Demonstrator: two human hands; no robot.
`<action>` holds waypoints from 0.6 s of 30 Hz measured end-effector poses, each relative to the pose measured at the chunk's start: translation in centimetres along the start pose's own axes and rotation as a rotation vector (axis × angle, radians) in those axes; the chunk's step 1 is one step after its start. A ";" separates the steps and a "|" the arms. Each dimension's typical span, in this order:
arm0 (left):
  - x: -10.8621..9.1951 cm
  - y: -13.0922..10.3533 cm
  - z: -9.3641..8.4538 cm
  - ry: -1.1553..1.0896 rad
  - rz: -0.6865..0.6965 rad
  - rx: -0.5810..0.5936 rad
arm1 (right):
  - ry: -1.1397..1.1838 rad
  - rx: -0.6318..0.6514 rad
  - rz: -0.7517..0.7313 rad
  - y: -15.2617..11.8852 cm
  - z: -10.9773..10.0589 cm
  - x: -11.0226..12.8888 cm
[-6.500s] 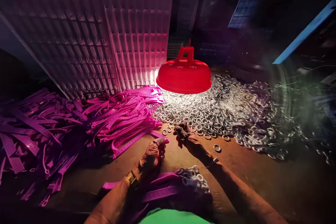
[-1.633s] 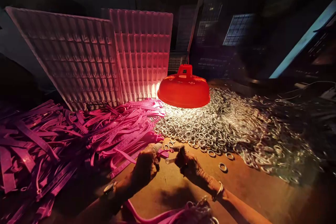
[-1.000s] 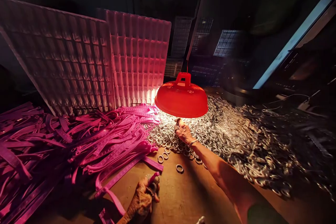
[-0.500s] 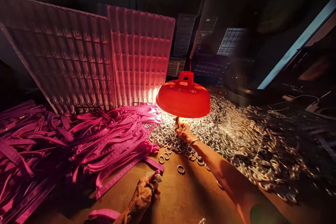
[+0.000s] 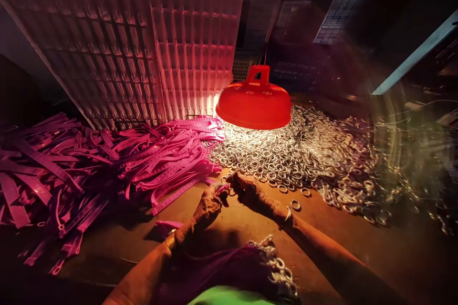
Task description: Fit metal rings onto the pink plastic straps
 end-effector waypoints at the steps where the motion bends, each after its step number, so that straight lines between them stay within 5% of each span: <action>1: -0.1 0.2 0.1 -0.013 0.008 0.007 | -0.009 0.010 -0.034 0.3 0.2 0.6; 4: -0.4 0.5 0.2 -0.041 0.023 0.010 | 0.122 0.009 -0.025 0.7 0.7 0.9; 11: -1.2 0.1 -0.1 -0.225 0.107 0.058 | 0.570 -0.195 0.292 -0.6 2.1 -2.7; 14: 0.1 1.2 -0.2 -0.236 0.082 0.032 | 0.545 -0.221 0.464 -2.0 2.8 -4.2; 18: 2.3 3.0 0.8 -0.237 0.037 0.044 | 0.461 -0.107 0.461 -2.6 3.7 -3.6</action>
Point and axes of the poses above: each hand's wrist, its own y-axis towards the middle knuckle, its own z-axis out of the palm, x = y × z, the point moved 9 cm from there along y, towards the middle knuckle, and after that the axes turned 13 degrees about -z, right-handed, at the moved point
